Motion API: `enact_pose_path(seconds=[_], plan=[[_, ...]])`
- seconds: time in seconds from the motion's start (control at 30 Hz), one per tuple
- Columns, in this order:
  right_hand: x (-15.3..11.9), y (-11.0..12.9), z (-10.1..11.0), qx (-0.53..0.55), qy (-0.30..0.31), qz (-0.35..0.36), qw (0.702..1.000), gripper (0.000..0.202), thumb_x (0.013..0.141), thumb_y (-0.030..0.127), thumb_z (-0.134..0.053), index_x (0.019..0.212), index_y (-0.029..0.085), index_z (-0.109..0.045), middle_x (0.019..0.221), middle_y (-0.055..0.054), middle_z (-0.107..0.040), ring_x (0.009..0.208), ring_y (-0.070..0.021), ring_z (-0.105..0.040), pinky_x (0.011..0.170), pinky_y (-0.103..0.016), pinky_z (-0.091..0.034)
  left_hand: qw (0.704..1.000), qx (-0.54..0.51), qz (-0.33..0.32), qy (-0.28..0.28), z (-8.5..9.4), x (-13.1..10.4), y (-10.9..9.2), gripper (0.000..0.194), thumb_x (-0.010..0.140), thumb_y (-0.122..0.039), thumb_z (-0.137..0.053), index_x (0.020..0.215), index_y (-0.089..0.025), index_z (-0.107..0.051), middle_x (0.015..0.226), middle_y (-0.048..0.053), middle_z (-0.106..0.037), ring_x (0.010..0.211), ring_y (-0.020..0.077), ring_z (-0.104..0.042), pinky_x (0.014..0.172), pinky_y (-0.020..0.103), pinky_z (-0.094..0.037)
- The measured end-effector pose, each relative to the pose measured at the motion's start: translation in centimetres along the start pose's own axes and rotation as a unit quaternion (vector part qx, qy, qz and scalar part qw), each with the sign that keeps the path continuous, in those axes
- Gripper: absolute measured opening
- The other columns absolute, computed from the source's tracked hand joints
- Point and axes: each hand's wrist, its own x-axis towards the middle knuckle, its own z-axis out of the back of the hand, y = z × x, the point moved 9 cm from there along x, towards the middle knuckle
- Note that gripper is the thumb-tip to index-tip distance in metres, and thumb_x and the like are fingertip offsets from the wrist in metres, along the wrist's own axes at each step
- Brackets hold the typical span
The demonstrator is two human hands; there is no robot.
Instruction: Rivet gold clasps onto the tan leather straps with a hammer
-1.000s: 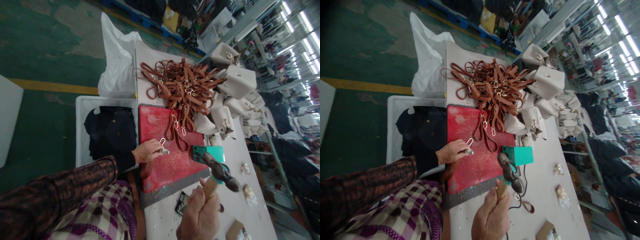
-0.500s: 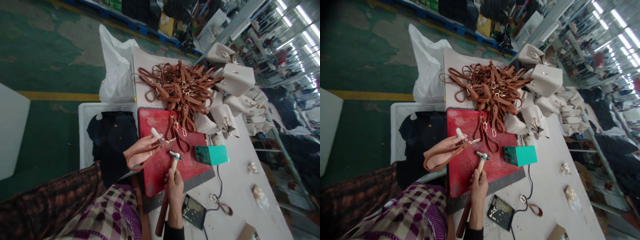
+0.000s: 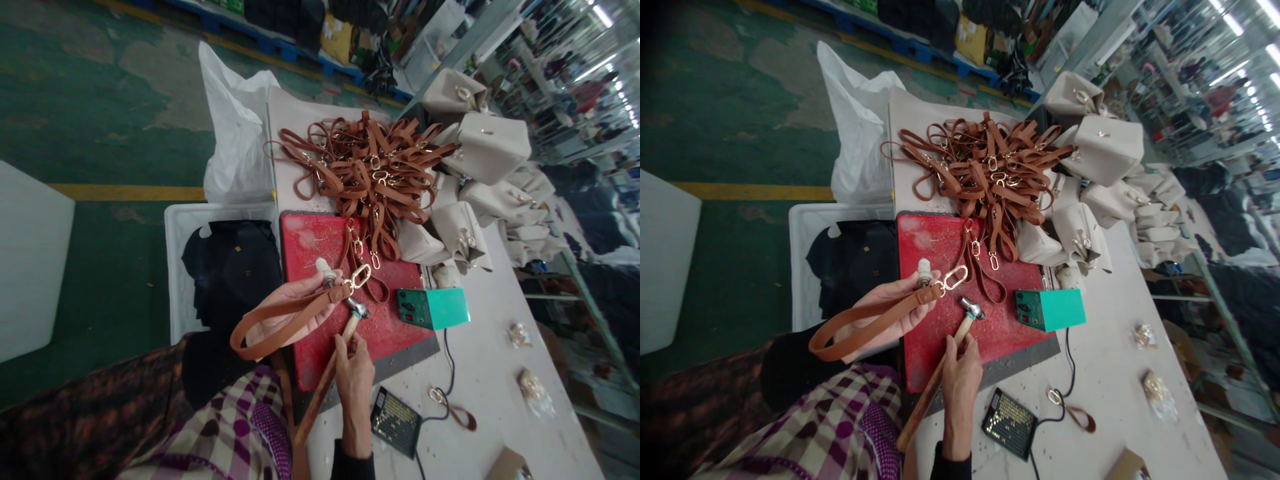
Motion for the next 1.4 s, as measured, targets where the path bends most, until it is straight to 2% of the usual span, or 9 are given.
enact_pose_path(seconds=[0.33, 0.5, 0.67, 0.8, 0.87, 0.93, 1.07, 1.23, 1.4], plan=[[-0.4, 1.2, 0.9, -0.022, -0.068, 0.082, 0.994, 0.040, 0.088, 0.051, -0.052, 0.099, 0.015, -0.065, 0.093, -0.012, -0.068, 0.086, -0.0260, -0.062, 0.076, -0.034, -0.044, 1.000, 0.018, -0.014, 0.013, 0.6, 0.0, 0.1, 0.025, 0.085, -0.039, -0.063, 0.104, -0.026, -0.058, 0.119, 0.006, -0.063, 0.116, 0.0247, -0.058, 0.096, 0.036, -0.052], [-2.4, 5.6, 3.9, 0.063, -0.122, 0.182, 0.974, 0.035, 0.093, 0.042, -0.048, 0.110, 0.016, -0.063, 0.096, -0.009, -0.066, 0.090, -0.0207, -0.061, 0.082, -0.033, -0.046, 0.988, 0.147, -0.041, 0.000, 1.4, -0.2, 0.6, 0.026, 0.086, -0.033, -0.065, 0.108, -0.024, -0.055, 0.104, 0.004, -0.063, 0.093, 0.0214, -0.064, 0.075, 0.034, -0.058], [-4.2, 11.0, 4.1, 0.123, -0.093, 0.267, 0.951, 0.040, 0.087, 0.036, -0.063, 0.122, 0.017, -0.058, 0.105, -0.009, -0.066, 0.095, -0.0200, -0.062, 0.083, -0.033, -0.050, 0.847, 0.497, -0.185, 0.039, -1.2, -2.2, -0.3, 0.031, 0.082, -0.004, -0.051, 0.106, -0.020, -0.063, 0.101, 0.002, -0.065, 0.097, 0.0172, -0.061, 0.092, 0.032, -0.049], [-4.9, 12.6, 4.5, 0.130, -0.135, 0.325, 0.927, 0.026, 0.087, 0.029, -0.063, 0.111, 0.019, -0.063, 0.106, -0.010, -0.067, 0.100, -0.0208, -0.062, 0.089, -0.039, -0.051, 0.739, 0.615, -0.273, 0.032, -2.7, -3.9, -1.3, 0.041, 0.079, 0.001, -0.043, 0.109, -0.021, -0.062, 0.112, 0.006, -0.060, 0.107, 0.0184, -0.057, 0.098, 0.035, -0.047], [-5.1, 12.5, 4.4, 0.143, -0.131, 0.336, 0.922, 0.020, 0.087, 0.026, -0.063, 0.105, 0.020, -0.065, 0.102, -0.008, -0.069, 0.097, -0.0203, -0.064, 0.088, -0.040, -0.052, 0.757, 0.601, -0.258, -0.004, -1.9, -3.8, -1.8, 0.040, 0.077, -0.001, -0.048, 0.110, -0.021, -0.060, 0.116, 0.007, -0.059, 0.107, 0.0194, -0.058, 0.096, 0.036, -0.048], [-5.0, 11.7, 4.4, 0.183, -0.119, 0.308, 0.926, 0.017, 0.086, 0.026, -0.063, 0.102, 0.019, -0.065, 0.101, -0.008, -0.070, 0.095, -0.0198, -0.066, 0.086, -0.039, -0.054, 0.825, 0.532, -0.192, -0.026, -0.6, -3.1, -1.5, 0.041, 0.077, -0.006, -0.056, 0.116, -0.021, -0.056, 0.117, 0.007, -0.060, 0.099, 0.0191, -0.062, 0.088, 0.035, -0.053], [-4.1, 8.8, 3.6, 0.352, -0.060, 0.191, 0.914, 0.021, 0.086, 0.029, -0.064, 0.103, 0.017, -0.064, 0.103, -0.008, -0.070, 0.096, -0.0201, -0.067, 0.088, -0.039, -0.055, 0.936, 0.349, -0.011, 0.039, -0.1, -2.6, 1.0, 0.038, 0.080, -0.021, -0.065, 0.118, -0.015, -0.059, 0.110, 0.008, -0.068, 0.092, 0.0179, -0.065, 0.082, 0.031, -0.051], [-3.6, 7.2, 2.1, 0.482, 0.001, 0.105, 0.870, 0.032, 0.077, 0.029, -0.073, 0.105, 0.018, -0.064, 0.104, -0.008, -0.071, 0.097, -0.0216, -0.067, 0.091, -0.040, -0.052, 0.971, 0.225, 0.052, 0.067, -0.9, -3.5, 2.0, 0.033, 0.082, -0.026, -0.068, 0.112, -0.013, -0.067, 0.105, 0.007, -0.070, 0.090, 0.0175, -0.064, 0.085, 0.031, -0.048], [-3.5, 7.0, 0.7, 0.586, -0.017, 0.030, 0.810, 0.032, 0.077, 0.041, -0.072, 0.099, 0.020, -0.064, 0.094, -0.004, -0.070, 0.084, -0.0165, -0.067, 0.081, -0.034, -0.055, 0.947, 0.315, -0.055, 0.003, -0.8, -3.9, 0.5, 0.025, 0.076, -0.017, -0.071, 0.101, -0.015, -0.068, 0.091, 0.004, -0.070, 0.084, 0.0169, -0.063, 0.083, 0.031, -0.050]])
